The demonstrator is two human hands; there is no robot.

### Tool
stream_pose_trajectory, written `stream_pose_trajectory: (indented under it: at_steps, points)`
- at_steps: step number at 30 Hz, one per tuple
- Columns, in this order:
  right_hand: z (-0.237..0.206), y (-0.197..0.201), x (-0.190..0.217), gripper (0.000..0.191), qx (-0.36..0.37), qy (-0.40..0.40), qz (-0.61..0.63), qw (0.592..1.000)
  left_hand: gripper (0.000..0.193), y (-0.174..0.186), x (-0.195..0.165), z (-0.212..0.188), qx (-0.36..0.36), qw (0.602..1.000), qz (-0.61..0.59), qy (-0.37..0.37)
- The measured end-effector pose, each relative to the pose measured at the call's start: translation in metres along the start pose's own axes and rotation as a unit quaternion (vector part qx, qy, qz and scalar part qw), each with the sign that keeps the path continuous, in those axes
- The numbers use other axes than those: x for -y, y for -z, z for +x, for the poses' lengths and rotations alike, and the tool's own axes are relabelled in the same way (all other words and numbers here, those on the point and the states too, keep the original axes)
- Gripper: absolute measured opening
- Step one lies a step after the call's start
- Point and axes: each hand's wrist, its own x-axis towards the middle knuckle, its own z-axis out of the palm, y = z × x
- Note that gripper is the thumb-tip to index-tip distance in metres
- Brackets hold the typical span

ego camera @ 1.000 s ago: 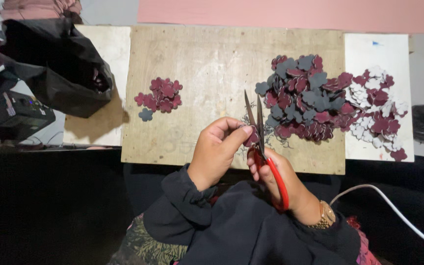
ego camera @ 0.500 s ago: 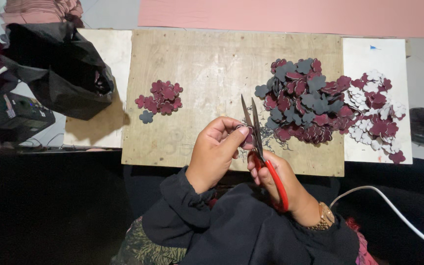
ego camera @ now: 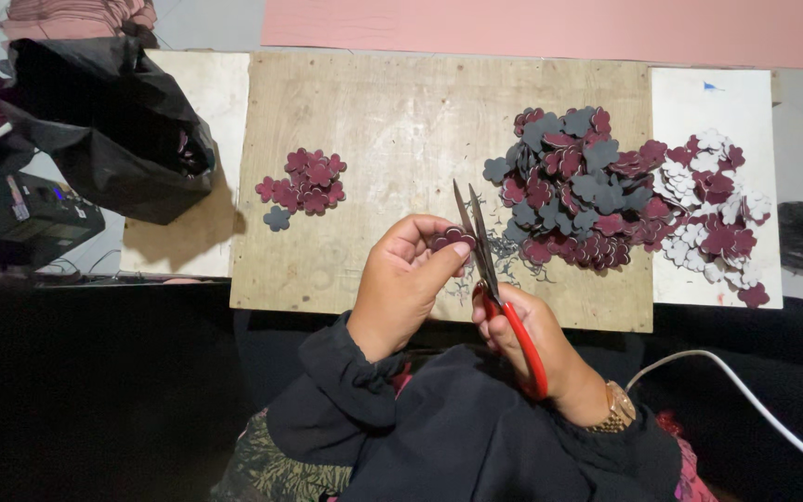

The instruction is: The person sits at a workbench and uses red-handled scissors to trim the edges of small flower-shaped fabric pieces one at a time, placing trimmed pieces on a pile and letting scraps fall on the board. They occasionally reposition the scissors and continue trimming more pieces.

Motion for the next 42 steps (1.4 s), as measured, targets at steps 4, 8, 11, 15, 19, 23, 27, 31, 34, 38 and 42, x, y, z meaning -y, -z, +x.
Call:
stream_pose_trajectory:
  at_steps: [4,8,11,15,19,23,27,31,34,38,42]
  points:
    - [0.0,0.001,0.001,0.067,0.006,-0.001,-0.002,1.0,0.019,0.0,-0.002,0.0,-0.005,1.0,-0.006,0.004]
    - [0.0,0.001,0.001,0.063,0.003,0.002,-0.008,1.0,0.016,-0.001,-0.004,0.0,-0.006,1.0,-0.011,0.006]
    - [0.0,0.001,-0.001,0.06,0.006,0.005,-0.013,1.0,0.015,-0.002,-0.007,-0.001,-0.022,1.0,0.019,0.008]
    - [0.0,0.002,-0.004,0.058,0.007,-0.002,0.017,1.0,0.015,-0.001,-0.011,-0.002,-0.041,0.998,0.034,0.044]
    - [0.0,0.004,-0.005,0.061,-0.005,0.001,-0.027,1.0,0.017,-0.002,-0.01,-0.003,-0.029,0.998,0.016,0.046]
    - [0.0,0.003,-0.002,0.073,0.023,0.015,-0.047,0.999,0.023,-0.003,-0.008,-0.004,-0.017,0.999,0.026,0.025]
    - [0.002,0.001,0.004,0.083,0.068,0.067,-0.087,0.992,0.028,-0.002,-0.008,-0.005,-0.021,0.998,0.052,0.025]
    - [0.002,0.0,0.009,0.085,0.071,0.074,-0.092,0.99,0.034,-0.002,-0.008,-0.005,-0.024,0.999,0.041,0.026]
    - [0.001,0.0,0.01,0.085,0.065,0.072,-0.103,0.99,0.034,-0.001,-0.007,-0.004,-0.018,0.999,0.025,0.022]
    - [0.001,0.002,0.008,0.086,0.052,0.054,-0.111,0.991,0.031,0.001,-0.005,-0.002,-0.021,0.999,0.032,0.024]
    - [0.0,0.003,0.005,0.083,0.04,0.017,-0.105,0.994,0.026,0.003,-0.004,-0.001,-0.018,0.999,0.032,0.033]
